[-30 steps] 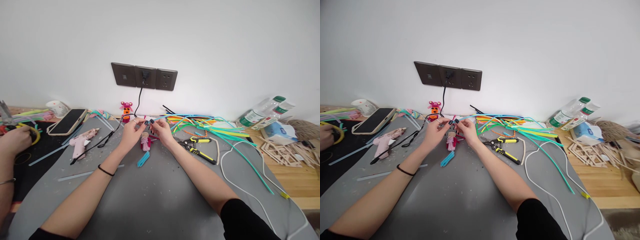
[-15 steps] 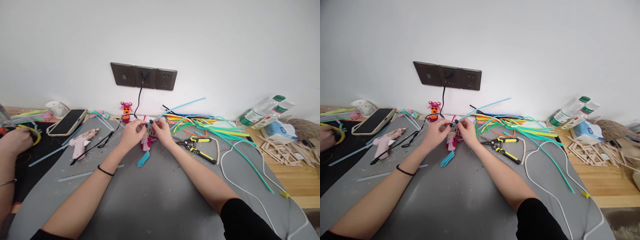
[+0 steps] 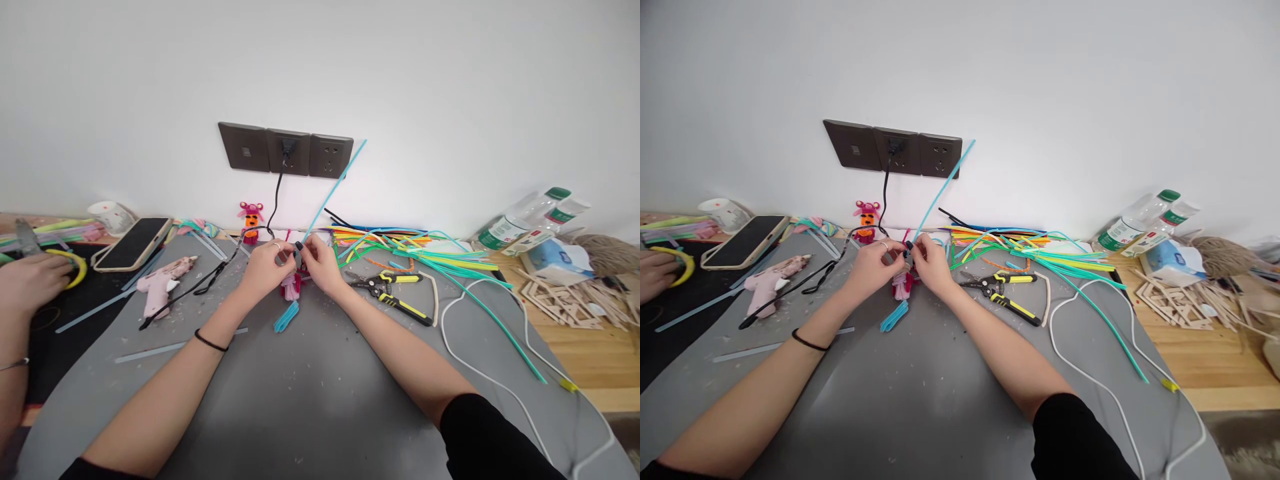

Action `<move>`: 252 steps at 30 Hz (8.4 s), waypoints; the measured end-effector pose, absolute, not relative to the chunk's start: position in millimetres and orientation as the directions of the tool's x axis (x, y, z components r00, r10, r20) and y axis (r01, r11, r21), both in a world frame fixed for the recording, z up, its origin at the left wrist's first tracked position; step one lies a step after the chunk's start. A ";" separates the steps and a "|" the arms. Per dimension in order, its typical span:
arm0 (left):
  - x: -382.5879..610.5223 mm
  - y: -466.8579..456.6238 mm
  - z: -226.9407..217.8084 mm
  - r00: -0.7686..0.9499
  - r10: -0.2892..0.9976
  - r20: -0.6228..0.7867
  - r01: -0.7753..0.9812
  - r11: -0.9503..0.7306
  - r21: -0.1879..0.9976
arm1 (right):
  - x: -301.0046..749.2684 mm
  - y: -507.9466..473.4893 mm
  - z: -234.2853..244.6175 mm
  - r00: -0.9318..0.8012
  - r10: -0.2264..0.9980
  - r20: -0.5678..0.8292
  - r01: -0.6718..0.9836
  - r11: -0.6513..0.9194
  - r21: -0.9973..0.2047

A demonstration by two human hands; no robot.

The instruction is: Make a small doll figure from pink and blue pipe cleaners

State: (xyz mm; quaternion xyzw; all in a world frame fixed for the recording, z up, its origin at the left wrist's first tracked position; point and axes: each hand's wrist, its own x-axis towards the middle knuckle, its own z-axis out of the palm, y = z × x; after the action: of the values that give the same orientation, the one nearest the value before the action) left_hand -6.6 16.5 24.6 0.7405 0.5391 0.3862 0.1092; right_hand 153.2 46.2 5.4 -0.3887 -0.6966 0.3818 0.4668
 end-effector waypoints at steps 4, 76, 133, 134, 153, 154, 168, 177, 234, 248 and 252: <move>-5.8 15.6 23.0 0.131 0.869 0.478 0.785 -0.386 0.485 | 152.1 44.0 6.8 -0.284 0.879 0.382 0.245 0.452 -0.858; -11.3 14.7 30.7 0.211 0.827 0.522 0.616 -0.527 0.586 | 153.6 54.3 4.8 -0.268 0.949 0.164 -0.111 0.138 -0.984; -13.3 20.7 22.2 0.186 0.766 0.615 0.579 -0.591 0.562 | 153.3 52.5 6.1 -0.314 0.929 0.198 -0.155 0.156 -0.976; -13.3 20.8 21.9 0.172 0.781 0.600 0.580 -0.573 0.580 | 153.3 52.5 6.2 -0.308 0.931 0.197 -0.158 0.154 -0.975; -12.3 20.3 24.1 0.057 0.827 0.559 0.625 -0.466 0.626 | 150.6 52.6 7.9 -0.299 0.926 0.230 -0.242 0.160 -0.957; -12.7 20.4 23.6 0.050 0.826 0.562 0.639 -0.459 0.618 | 150.1 52.7 7.2 -0.296 0.927 0.230 -0.249 0.158 -0.955; -12.8 19.2 21.5 0.048 0.797 0.602 0.796 -0.394 0.458 | 152.9 41.2 6.6 -0.316 0.812 0.490 0.115 0.546 -0.830; -13.3 19.9 23.2 0.002 0.829 0.559 0.646 -0.427 0.632 | 152.4 38.6 10.4 -0.297 0.802 0.519 0.102 0.567 -0.818; -6.4 15.8 40.3 0.102 0.995 -0.017 -0.284 0.046 0.958 | 149.3 49.8 15.1 -0.332 0.893 0.306 -0.423 0.149 -0.894; -17.9 19.0 39.8 0.202 0.979 -0.039 -0.258 0.091 0.962 | 150.7 51.2 11.4 -0.404 0.860 0.311 -0.408 0.135 -0.903; -20.8 20.5 39.4 0.220 0.974 -0.045 -0.247 0.100 0.964 | 151.4 50.9 12.2 -0.415 0.852 0.318 -0.388 0.150 -0.909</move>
State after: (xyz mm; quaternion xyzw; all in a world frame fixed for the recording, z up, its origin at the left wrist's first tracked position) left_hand -20.8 20.5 39.4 0.4630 0.3928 0.4853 0.6291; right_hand 151.4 50.9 12.2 -0.2040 -0.5694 0.6191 0.5008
